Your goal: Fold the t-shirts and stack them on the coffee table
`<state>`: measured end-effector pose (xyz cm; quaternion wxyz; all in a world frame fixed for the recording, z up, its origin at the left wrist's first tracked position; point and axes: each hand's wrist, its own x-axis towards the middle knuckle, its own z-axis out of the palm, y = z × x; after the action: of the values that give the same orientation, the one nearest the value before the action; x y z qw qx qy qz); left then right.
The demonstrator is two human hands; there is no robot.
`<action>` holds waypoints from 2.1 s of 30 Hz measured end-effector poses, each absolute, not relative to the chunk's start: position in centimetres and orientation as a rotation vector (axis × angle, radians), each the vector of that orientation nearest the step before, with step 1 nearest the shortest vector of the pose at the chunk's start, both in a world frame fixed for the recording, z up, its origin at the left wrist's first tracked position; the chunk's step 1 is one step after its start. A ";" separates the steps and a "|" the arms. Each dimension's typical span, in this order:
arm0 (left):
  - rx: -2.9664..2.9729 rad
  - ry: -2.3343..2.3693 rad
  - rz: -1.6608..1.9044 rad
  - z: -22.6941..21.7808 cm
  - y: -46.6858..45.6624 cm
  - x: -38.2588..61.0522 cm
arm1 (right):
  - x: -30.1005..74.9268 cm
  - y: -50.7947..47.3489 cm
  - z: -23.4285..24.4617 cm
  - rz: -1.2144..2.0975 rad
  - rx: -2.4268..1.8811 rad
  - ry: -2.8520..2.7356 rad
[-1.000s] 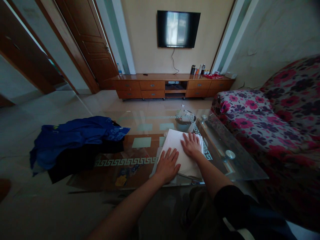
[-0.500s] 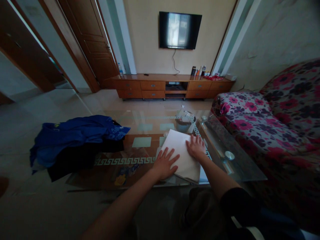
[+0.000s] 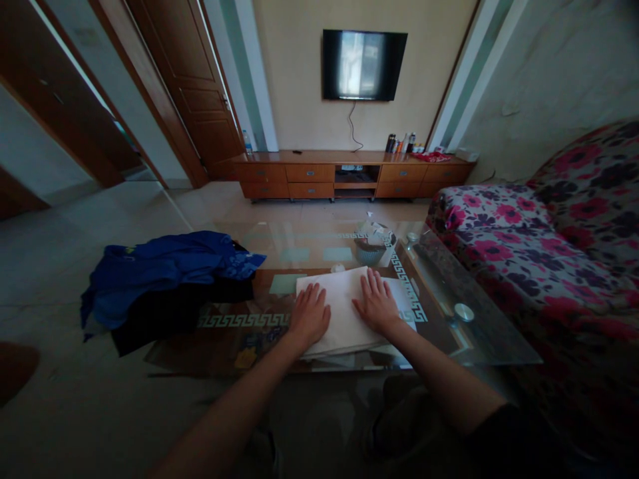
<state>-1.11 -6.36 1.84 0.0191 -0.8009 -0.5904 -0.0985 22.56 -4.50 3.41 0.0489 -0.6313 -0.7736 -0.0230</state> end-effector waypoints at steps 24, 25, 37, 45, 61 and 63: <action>-2.576 -1.912 -0.335 -0.3 -1.0 1.3 | 16.4 0.5 0.9 0.279 -1.601 -2.460; -2.549 -1.931 -0.343 -0.4 -0.9 0.8 | 17.2 0.7 0.9 0.252 -1.650 -2.459; -2.248 -2.079 -0.449 0.6 -1.9 -3.5 | 21.9 0.7 1.2 0.185 -2.016 -2.282; -2.502 -1.824 -0.431 0.8 -7.8 -1.0 | 20.9 -5.0 2.3 0.087 -1.779 -2.420; -2.647 -1.706 -0.367 0.0 -8.7 -3.0 | 22.4 -9.5 2.4 0.112 -1.754 -2.445; -2.639 -1.702 -0.374 0.2 -8.7 -3.0 | 22.4 -9.4 2.5 0.121 -1.756 -2.434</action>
<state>-2.99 -8.73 0.19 -0.0103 -0.8344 -0.5383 -0.1182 22.39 -9.41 2.52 0.0689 -0.5834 -0.8083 0.0401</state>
